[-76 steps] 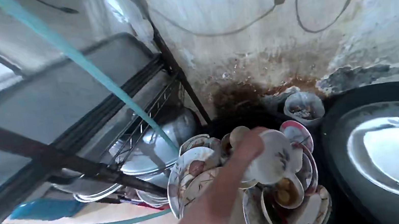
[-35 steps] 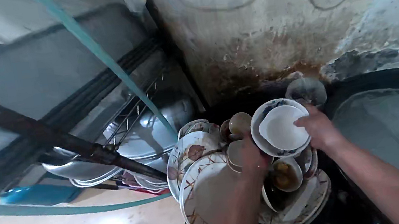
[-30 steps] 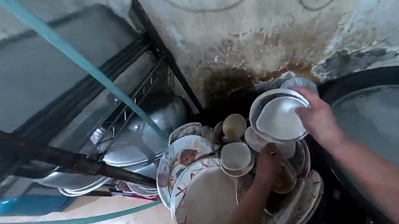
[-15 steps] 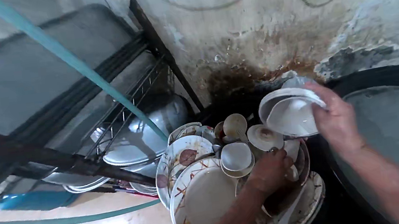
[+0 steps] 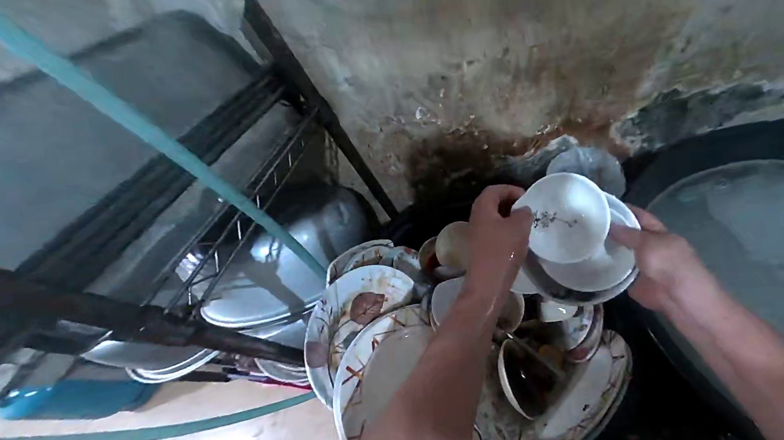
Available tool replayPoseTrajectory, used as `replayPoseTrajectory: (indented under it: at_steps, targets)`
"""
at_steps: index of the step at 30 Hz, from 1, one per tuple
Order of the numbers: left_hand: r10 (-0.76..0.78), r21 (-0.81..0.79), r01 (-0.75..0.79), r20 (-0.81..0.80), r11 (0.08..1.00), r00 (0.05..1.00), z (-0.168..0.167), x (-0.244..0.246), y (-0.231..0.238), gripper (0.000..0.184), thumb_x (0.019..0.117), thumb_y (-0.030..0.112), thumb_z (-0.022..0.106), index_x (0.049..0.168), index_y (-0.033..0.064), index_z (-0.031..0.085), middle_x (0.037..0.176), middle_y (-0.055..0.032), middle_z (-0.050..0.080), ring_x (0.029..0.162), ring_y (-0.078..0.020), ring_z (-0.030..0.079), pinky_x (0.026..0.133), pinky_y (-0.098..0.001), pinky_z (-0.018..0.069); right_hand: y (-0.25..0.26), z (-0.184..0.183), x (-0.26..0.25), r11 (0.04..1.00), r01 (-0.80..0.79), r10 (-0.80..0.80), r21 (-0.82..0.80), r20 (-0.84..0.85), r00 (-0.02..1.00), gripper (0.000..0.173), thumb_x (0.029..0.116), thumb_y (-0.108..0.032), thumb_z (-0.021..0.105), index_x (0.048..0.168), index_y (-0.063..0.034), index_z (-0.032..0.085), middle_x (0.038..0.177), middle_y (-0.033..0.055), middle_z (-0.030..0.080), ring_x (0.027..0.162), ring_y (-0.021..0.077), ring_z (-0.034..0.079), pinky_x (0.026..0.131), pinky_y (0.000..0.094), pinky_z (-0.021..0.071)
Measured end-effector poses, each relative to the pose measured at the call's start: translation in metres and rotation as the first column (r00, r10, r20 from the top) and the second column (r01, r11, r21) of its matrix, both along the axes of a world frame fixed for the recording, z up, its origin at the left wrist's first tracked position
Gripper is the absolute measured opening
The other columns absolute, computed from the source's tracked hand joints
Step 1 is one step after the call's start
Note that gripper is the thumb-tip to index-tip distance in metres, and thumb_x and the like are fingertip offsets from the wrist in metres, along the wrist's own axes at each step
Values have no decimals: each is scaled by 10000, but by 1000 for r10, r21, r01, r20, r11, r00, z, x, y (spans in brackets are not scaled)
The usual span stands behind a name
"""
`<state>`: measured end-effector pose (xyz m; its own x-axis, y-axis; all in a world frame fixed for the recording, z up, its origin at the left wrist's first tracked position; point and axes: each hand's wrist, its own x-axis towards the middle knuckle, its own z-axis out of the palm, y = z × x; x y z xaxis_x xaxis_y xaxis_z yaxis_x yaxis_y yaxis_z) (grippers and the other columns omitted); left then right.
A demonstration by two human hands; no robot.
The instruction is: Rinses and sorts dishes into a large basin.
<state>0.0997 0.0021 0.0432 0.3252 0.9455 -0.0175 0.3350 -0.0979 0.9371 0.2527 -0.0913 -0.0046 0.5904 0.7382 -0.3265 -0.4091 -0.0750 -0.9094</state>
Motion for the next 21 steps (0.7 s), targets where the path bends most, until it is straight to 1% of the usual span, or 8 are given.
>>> replayPoseTrajectory:
  at_steps: [2,4,8,10,12,16,19,21]
  targets:
    - [-34,-18,34,35,999,999,-16,4,2,280,998,181,625,1242,46,644,1294,-169,597,1183,-270,578,974,-479,501,-3,-2,-2,1000,-18,19,24,-35,999,393,1061,-210,545,1445,-141,494,1184,107,686,1030,229,702,868,451,603]
    - [-90,-121,103,108,987,990,-32,3,-2,452,1055,303,550,1438,63,529,1480,-172,506,1356,-274,499,1100,-510,441,-5,-4,-2,998,-57,58,36,-31,998,415,1078,-322,505,1452,-142,485,1202,104,685,1062,234,699,891,466,601]
    - [-38,-312,92,174,945,984,-39,0,-19,504,1113,374,398,1536,102,434,1543,-133,478,1407,-257,469,1141,-521,398,-13,-5,-1,988,-141,142,-59,20,990,524,1055,-476,501,1497,-201,447,1269,92,665,1124,243,669,917,492,571]
    - [-1,-377,63,162,924,987,-27,0,-26,481,1118,384,383,1507,115,469,1513,-116,511,1385,-236,491,1138,-502,407,-18,-6,0,974,-200,202,-109,7,979,564,1028,-376,597,1531,-236,383,1255,113,667,1092,269,682,886,496,587]
    - [-30,-442,106,176,891,984,-16,-2,-24,541,1101,491,369,1514,156,467,1463,-105,559,1328,-236,550,1091,-507,464,-21,-8,2,972,-191,188,-139,-31,982,626,975,-133,659,1530,-239,388,1224,153,673,1028,309,702,825,507,604]
    - [-211,-460,305,245,834,946,-3,-21,0,646,1077,595,287,1556,181,418,1503,-91,532,1309,-287,572,986,-551,525,-35,-8,12,989,-119,111,-89,-86,990,588,890,48,554,1433,-166,481,1115,138,685,917,262,709,727,463,613]
    - [-291,-237,239,-215,942,932,-12,-55,34,545,1111,425,381,1539,94,440,1531,-146,501,1382,-304,513,1107,-530,449,-60,-2,37,995,-96,95,-2,-154,983,323,990,-82,483,1299,-140,555,1029,73,712,870,173,725,699,375,633]
    - [-242,-72,263,-665,962,706,-37,-78,51,534,1071,348,533,1477,2,505,1492,-245,510,1403,-404,473,1160,-604,361,-81,0,61,998,-65,65,6,-203,977,269,1048,-218,479,1282,-143,587,1052,76,722,904,177,734,715,375,641]
